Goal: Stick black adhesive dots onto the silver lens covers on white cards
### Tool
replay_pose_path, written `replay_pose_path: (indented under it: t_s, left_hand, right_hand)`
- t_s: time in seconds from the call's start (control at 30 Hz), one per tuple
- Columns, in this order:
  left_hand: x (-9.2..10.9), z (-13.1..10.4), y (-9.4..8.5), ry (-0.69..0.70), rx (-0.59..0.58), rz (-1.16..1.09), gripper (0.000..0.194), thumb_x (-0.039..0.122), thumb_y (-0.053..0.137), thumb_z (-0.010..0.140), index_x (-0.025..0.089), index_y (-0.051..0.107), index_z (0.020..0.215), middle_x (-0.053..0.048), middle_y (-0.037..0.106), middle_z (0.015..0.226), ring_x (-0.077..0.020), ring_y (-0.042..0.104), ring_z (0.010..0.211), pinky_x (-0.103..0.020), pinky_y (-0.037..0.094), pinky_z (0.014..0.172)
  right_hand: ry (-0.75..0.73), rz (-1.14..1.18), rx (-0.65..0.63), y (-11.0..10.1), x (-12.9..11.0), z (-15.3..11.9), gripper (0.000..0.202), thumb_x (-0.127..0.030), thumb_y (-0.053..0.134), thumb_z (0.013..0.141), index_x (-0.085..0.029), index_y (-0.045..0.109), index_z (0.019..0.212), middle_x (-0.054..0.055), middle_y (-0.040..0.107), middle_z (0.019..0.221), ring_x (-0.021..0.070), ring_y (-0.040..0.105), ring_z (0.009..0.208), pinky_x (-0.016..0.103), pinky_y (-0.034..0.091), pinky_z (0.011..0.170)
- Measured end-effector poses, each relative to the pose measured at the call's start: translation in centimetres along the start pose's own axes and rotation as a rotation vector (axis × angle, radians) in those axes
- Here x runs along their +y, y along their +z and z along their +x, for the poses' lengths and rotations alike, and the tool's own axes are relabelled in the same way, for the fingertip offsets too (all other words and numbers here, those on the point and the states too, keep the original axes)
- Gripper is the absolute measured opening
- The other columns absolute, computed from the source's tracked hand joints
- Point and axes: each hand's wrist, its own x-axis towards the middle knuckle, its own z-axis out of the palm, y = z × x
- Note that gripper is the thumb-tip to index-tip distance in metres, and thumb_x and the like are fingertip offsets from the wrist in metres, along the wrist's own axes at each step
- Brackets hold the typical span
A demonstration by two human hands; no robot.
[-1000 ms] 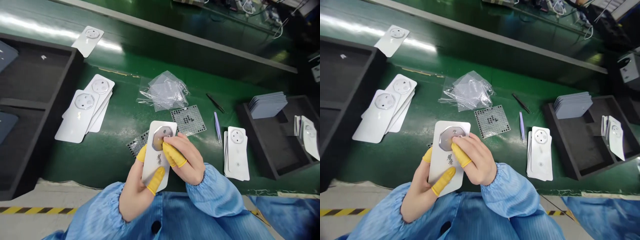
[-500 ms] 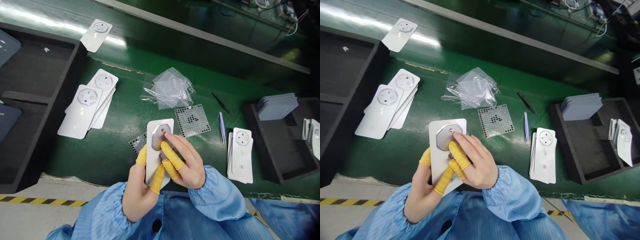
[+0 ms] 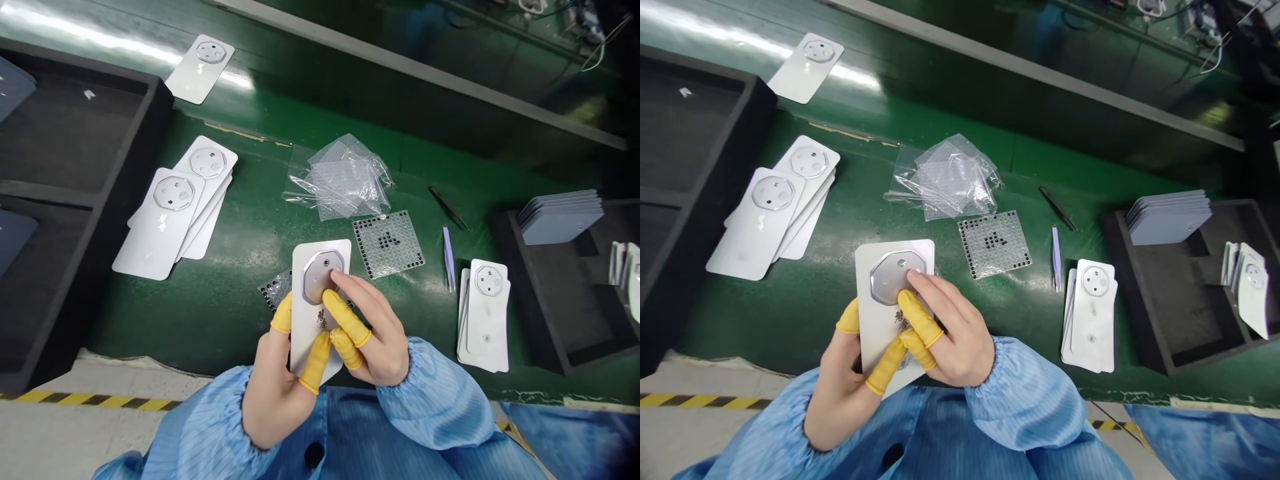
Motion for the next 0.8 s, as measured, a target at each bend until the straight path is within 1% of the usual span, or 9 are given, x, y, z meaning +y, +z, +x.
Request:
replay_pose_path:
  t_s: [0.1, 0.2, 0.33, 0.5, 0.63, 0.7, 0.8]
  left_hand:
    - [-0.1, 0.0, 0.1, 0.04, -0.005, 0.117, 0.063, 0.007, 0.056, 0.082, 0.028, 0.038, 0.138, -0.006, 0.058, 0.134, -0.0246, 0.062, 0.114, -0.027, 0.058, 0.084]
    - [0.0, 0.1, 0.3, 0.077, -0.008, 0.208, 0.065, 0.007, 0.057, 0.081, 0.025, 0.036, 0.14, -0.009, 0.058, 0.133, -0.025, 0.06, 0.116, -0.031, 0.055, 0.091]
    - [0.2, 0.3, 0.3, 0.073, 0.016, 0.154, 0.066, 0.008, 0.055, 0.083, 0.028, 0.034, 0.142, -0.007, 0.057, 0.135, -0.0232, 0.058, 0.119, -0.03, 0.054, 0.093]
    - [0.3, 0.2, 0.4, 0.079, 0.009, 0.182, 0.064, 0.009, 0.056, 0.083, 0.025, 0.034, 0.141, -0.008, 0.061, 0.129, -0.0236, 0.061, 0.116, -0.028, 0.056, 0.088]
    - [0.3, 0.0, 0.5, 0.113, 0.036, 0.307, 0.058, 0.009, 0.055, 0.081, 0.022, 0.041, 0.135, -0.011, 0.061, 0.129, -0.0254, 0.065, 0.108, -0.032, 0.057, 0.085]
    - [0.3, 0.0, 0.5, 0.136, 0.037, 0.353, 0.057, 0.007, 0.054, 0.079, 0.023, 0.043, 0.133, -0.01, 0.062, 0.128, -0.0252, 0.067, 0.105, -0.032, 0.058, 0.083]
    - [0.1, 0.2, 0.5, 0.14, 0.035, 0.371, 0.06, 0.005, 0.054, 0.078, 0.026, 0.043, 0.133, -0.007, 0.064, 0.126, -0.0233, 0.069, 0.099, -0.029, 0.059, 0.08]
  right_hand:
    - [0.002, -0.045, 0.014, 0.2, -0.1, 0.1, 0.039, -0.019, 0.045, 0.091, -0.004, 0.049, 0.127, 0.025, 0.053, 0.131, 0.0311, 0.048, 0.127, 0.049, 0.056, 0.09]
    - [-0.019, -0.041, 0.014, 0.1, -0.2, 0.1, 0.036, -0.017, 0.046, 0.091, -0.001, 0.052, 0.123, 0.027, 0.056, 0.125, 0.0315, 0.049, 0.126, 0.048, 0.057, 0.09]
    - [-0.011, 0.007, -0.003, -0.3, -0.3, 0.2, 0.034, -0.022, 0.043, 0.094, -0.003, 0.054, 0.12, 0.025, 0.059, 0.122, 0.0296, 0.052, 0.124, 0.046, 0.058, 0.089]
    - [0.003, -0.023, 0.03, -0.6, -0.2, 0.3, 0.034, -0.022, 0.043, 0.093, -0.005, 0.056, 0.12, 0.024, 0.058, 0.125, 0.0288, 0.053, 0.123, 0.046, 0.057, 0.089]
    - [0.006, -0.056, 0.031, -0.3, -0.4, 0.2, 0.034, -0.021, 0.045, 0.092, -0.007, 0.055, 0.122, 0.023, 0.055, 0.13, 0.0301, 0.05, 0.126, 0.048, 0.057, 0.09]
    - [0.023, -0.048, 0.022, 0.0, -0.6, -0.1, 0.037, -0.02, 0.044, 0.092, -0.006, 0.052, 0.125, 0.024, 0.052, 0.132, 0.0308, 0.047, 0.128, 0.049, 0.055, 0.092]
    - [0.094, 0.02, -0.022, 0.5, -0.7, -0.5, 0.043, -0.021, 0.04, 0.093, -0.007, 0.043, 0.134, 0.023, 0.044, 0.14, 0.0313, 0.042, 0.132, 0.054, 0.05, 0.097]
